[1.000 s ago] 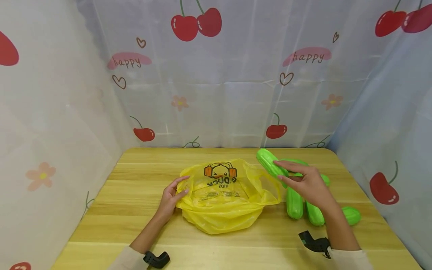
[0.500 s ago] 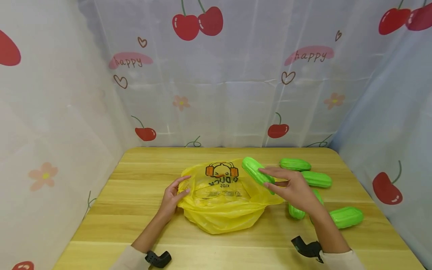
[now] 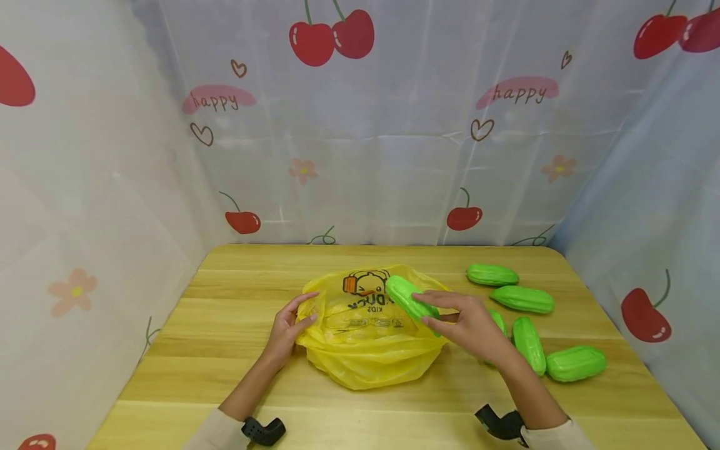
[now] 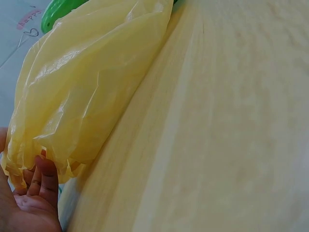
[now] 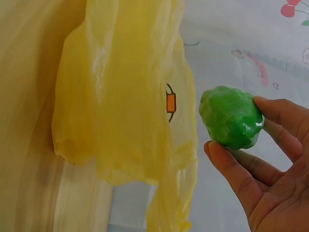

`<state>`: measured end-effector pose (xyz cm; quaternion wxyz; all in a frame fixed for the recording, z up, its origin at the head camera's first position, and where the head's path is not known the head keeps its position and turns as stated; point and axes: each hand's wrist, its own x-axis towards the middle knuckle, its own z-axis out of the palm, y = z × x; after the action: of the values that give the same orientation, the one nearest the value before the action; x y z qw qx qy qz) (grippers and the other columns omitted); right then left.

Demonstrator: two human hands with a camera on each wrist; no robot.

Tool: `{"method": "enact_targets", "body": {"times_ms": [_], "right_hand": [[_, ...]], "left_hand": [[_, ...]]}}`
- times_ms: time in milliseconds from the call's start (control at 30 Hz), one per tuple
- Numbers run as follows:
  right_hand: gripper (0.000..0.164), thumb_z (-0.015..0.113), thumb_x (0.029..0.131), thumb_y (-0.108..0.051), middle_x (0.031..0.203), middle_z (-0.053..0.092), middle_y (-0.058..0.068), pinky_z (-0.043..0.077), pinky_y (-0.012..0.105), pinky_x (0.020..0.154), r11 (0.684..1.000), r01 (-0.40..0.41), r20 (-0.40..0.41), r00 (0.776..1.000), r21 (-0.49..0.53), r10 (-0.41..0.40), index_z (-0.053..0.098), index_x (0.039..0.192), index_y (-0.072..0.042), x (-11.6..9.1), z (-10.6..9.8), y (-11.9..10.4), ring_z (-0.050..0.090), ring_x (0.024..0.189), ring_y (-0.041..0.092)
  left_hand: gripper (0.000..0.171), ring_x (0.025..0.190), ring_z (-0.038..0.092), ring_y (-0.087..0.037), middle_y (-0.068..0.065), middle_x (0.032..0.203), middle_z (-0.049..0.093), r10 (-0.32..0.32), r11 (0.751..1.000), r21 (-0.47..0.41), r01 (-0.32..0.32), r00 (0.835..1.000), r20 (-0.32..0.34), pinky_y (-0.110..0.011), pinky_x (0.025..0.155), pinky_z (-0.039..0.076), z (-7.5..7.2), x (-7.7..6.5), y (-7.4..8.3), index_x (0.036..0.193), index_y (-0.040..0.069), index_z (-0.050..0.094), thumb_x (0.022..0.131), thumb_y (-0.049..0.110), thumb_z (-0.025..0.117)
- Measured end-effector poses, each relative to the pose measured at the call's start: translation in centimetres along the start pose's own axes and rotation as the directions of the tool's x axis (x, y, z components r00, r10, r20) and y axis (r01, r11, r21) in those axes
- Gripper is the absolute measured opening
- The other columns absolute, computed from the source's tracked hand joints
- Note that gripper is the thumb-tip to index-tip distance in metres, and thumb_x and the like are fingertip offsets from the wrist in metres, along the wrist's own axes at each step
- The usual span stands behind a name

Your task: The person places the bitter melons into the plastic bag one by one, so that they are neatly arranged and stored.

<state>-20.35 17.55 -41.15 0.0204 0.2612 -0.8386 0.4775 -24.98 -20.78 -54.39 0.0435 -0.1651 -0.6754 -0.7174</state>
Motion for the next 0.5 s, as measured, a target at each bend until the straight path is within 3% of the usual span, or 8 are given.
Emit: {"method": "enact_targets", "body": {"times_ms": [233, 500], "right_hand": [[0.044, 0.078, 0.090, -0.008, 0.138, 0.063, 0.009, 0.060, 0.032, 0.081, 1.000, -0.017, 0.010, 1.000, 0.018, 0.017, 0.070, 0.132, -0.018, 0.2, 1.4, -0.1, 0.059, 0.126, 0.034], [0.042, 0.076, 0.092, -0.011, 0.138, 0.063, 0.010, 0.059, 0.031, 0.080, 0.999, -0.020, 0.028, 0.999, 0.025, 0.019, 0.069, 0.133, -0.016, 0.7, 2.8, -0.2, 0.061, 0.124, 0.035]], "left_hand": [[0.047, 0.150, 0.028, -0.022, -0.016, 0.151, 0.048, -0.005, 1.000, 0.005, 0.005, 1.000, 0.002, -0.016, 0.115, 0.024, -0.1, 0.0, 0.1, 0.143, 0.002, 0.054, 0.097, 0.004, 0.065], [0.047, 0.150, 0.028, -0.023, -0.017, 0.150, 0.049, 0.011, 1.000, 0.015, -0.012, 1.000, 0.003, -0.016, 0.115, 0.024, 0.0, 0.0, 0.1, 0.143, 0.002, 0.054, 0.097, 0.005, 0.065]]}}
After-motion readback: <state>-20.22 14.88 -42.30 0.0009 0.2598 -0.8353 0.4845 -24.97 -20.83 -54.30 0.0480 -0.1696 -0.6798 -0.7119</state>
